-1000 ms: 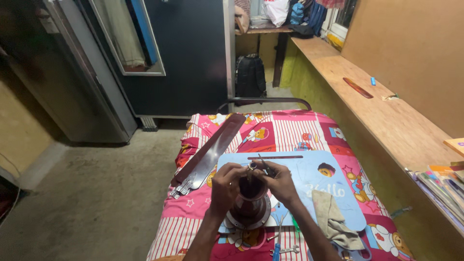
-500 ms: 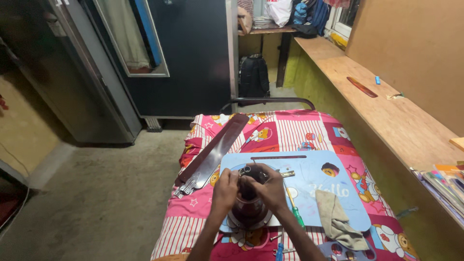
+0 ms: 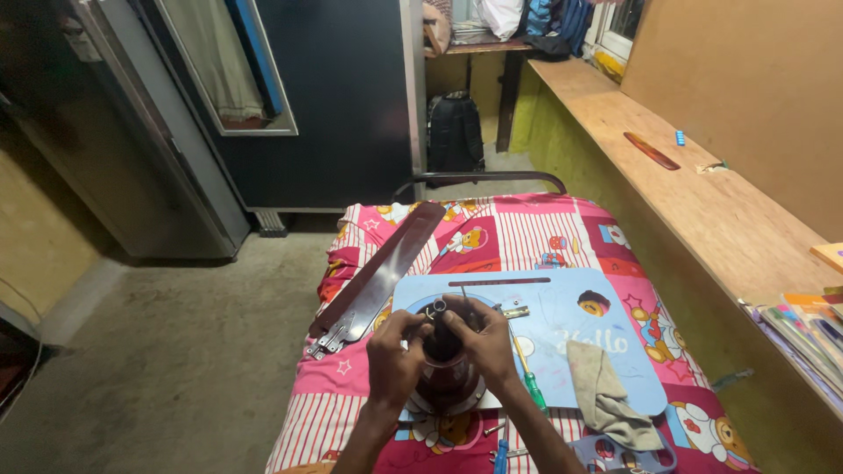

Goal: The person assembles an electric fan on a bed, attaching the motor housing, inserting a metal rod, and securing the fan blade with a screwdriver. The person then attaches the fan cap and tightens it with a screwdriver.

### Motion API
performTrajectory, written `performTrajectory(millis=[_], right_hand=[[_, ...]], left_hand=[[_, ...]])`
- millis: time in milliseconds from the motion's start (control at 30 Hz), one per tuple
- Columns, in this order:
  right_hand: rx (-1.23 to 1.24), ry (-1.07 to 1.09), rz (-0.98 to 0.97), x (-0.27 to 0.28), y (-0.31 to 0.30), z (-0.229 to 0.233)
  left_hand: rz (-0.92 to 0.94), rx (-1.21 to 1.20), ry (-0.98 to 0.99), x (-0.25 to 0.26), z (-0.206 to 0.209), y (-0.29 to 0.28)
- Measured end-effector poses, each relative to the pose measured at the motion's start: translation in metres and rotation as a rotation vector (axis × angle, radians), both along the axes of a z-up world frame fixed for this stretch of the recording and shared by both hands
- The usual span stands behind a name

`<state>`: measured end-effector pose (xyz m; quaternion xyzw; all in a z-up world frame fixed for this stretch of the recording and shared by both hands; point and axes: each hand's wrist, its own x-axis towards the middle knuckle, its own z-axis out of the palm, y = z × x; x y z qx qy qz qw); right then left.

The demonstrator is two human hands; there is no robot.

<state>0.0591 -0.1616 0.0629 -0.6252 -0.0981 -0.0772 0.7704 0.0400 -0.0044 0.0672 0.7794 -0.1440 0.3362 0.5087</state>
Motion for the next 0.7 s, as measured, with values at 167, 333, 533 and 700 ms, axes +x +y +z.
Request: performTrajectory(millis=[167,333,533,700], right_hand=[[0.017,0.007,0.020,0.002,0.000,-0.004],[-0.001,-0.069,0.032,0.006,0.002,-0.008],[-0.037,0.028,0.038,0.008,0.004,-0.016],[-0.116,-0.009,0.023,0.011,0.004,-0.019]], left_hand=[[0.006,0.004,0.053,-0.005,0.011,-0.004],[0.010,0.006,0.090,-0.008,0.017,-0.001],[0.011,-0.064,0.223,-0.004,0.016,0.004],[-0.094,-0.226,0.306,0.005,0.018,0.001]])
